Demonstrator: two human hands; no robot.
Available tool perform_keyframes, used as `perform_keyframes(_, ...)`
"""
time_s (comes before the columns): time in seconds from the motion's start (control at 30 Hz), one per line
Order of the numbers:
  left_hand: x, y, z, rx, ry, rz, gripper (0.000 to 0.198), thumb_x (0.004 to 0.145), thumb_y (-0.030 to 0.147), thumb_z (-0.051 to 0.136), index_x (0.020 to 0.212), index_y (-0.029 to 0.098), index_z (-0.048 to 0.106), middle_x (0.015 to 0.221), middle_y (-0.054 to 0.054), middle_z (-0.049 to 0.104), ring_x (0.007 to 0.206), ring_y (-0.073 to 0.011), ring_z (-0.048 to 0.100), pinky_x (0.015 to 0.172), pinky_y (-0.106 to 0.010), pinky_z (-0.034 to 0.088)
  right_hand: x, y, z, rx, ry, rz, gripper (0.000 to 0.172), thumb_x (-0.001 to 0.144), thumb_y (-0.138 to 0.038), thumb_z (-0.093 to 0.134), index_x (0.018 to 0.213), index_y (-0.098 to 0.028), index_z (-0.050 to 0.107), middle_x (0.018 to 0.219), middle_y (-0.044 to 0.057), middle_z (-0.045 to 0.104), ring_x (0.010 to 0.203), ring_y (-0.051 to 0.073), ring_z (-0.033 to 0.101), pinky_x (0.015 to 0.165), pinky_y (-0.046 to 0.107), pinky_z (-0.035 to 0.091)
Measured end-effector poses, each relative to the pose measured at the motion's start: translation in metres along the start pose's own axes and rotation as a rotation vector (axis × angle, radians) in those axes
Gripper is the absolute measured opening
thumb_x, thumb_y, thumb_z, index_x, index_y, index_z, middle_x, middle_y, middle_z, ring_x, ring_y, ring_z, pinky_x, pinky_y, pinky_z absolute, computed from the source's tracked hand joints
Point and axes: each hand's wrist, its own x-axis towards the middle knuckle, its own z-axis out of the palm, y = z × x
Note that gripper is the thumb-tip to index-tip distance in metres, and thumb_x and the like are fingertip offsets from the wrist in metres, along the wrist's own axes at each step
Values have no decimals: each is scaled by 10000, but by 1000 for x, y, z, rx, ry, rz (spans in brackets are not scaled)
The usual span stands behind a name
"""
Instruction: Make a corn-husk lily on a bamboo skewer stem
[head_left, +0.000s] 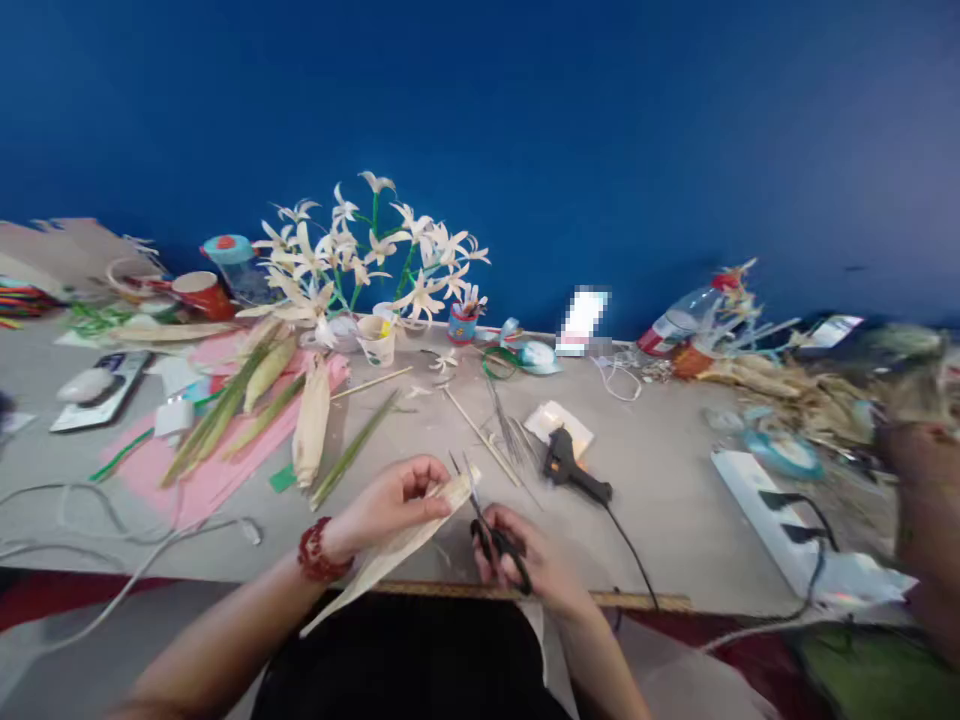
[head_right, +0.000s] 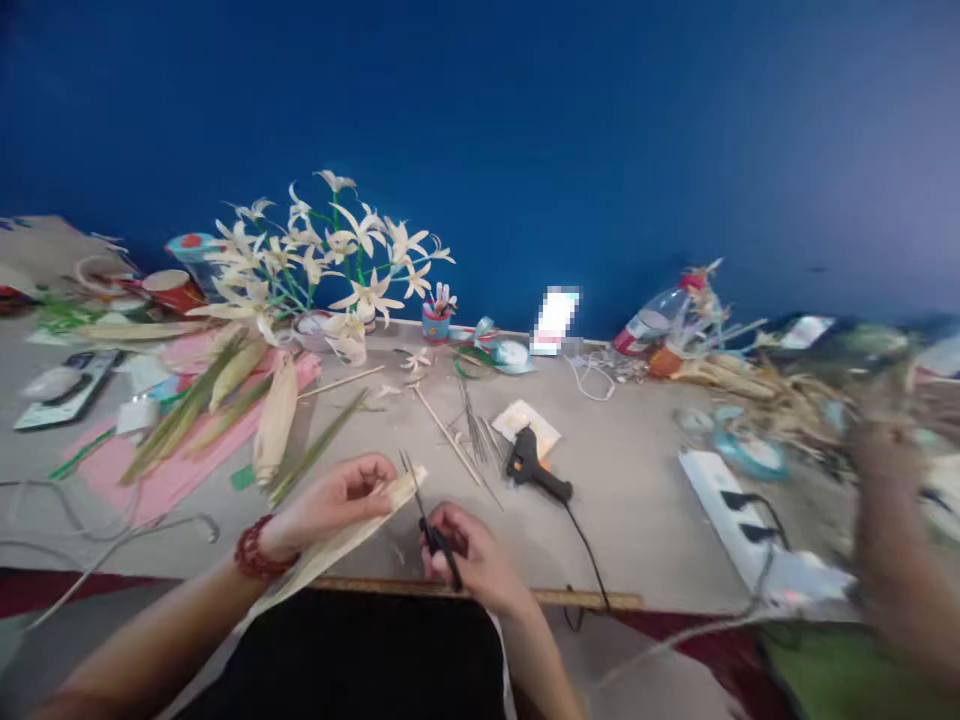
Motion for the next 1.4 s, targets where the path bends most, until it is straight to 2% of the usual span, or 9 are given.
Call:
perform_keyframes(0.2, 6, 3, 1, 3, -76, 10, 355, 781, 428, 719, 960, 149, 592, 743, 26, 508, 659, -101, 445, 615, -224, 349, -9, -11, 1, -38, 34, 79, 601, 581, -632, 814, 819, -200, 472, 739, -28, 555, 573, 87, 463, 528, 217, 319)
perform_keyframes(0.47, 12, 3, 1, 21, -135, 20, 319, 794, 374, 717, 996, 149, 616, 782, 14, 533, 693, -109, 466, 636, -225, 370, -16, -5, -1, 19, 31, 35, 603, 606, -668, 784, 816, -188, 486, 678, -35, 551, 524, 76, 451, 508, 217, 293)
perform_keyframes(0.6, 14, 1, 1, -4, -139, 0, 291, 794, 367, 724, 955, 147, 621, 797, 10, 548, 692, -100, 472, 622, -215, 363, -18, -5, 2, 14, 76, 40, 575, 627, -657, 776, 794, -192, 481, 630, -49, 531, 491, 70, 431, 489, 213, 286)
perform_keyframes(0.77, 15, -3, -1, -70, -134, -77, 333, 759, 388, 759, 944, 142, 633, 785, 12, 567, 667, -90, 483, 597, -202, 351, -20, -4, 5, -52, 144, 76, 536, 680, -659, 730, 752, -202, 460, 541, -72, 488, 443, 68, 394, 467, 214, 264)
perform_keyframes(1.07, 14, -19, -9, -170, -195, -260, 407, 676, 405, 819, 932, 139, 649, 794, 1, 620, 655, -90, 511, 601, -200, 367, -25, 8, 3, -187, 165, 149, 454, 781, -589, 664, 691, -219, 416, 471, -100, 441, 400, 63, 329, 439, 205, 236)
perform_keyframes(1.2, 12, -30, -21, -82, -180, -268, 413, 666, 448, 811, 858, 144, 608, 740, 31, 581, 638, -87, 487, 601, -204, 358, -28, 11, -5, -404, 229, 147, 396, 819, -534, 617, 694, -231, 396, 489, -91, 443, 418, 90, 404, 457, 210, 294)
perform_keyframes(1.33, 3, -33, -39, 225, -70, -103, 360, 811, 490, 665, 749, 159, 537, 679, 47, 488, 618, -93, 443, 576, -213, 333, -32, 5, -18, -947, 419, 83, 212, 820, -391, 592, 742, -224, 487, 572, -45, 504, 509, 139, 486, 489, 228, 304)
perform_keyframes(1.4, -4, -29, -41, 379, -59, -5, 332, 868, 474, 594, 752, 170, 529, 736, 24, 535, 681, -117, 500, 633, -230, 390, -32, 2, -22, -1149, 490, 89, 147, 807, -363, 588, 808, -220, 554, 626, -14, 575, 544, 162, 526, 520, 244, 332)
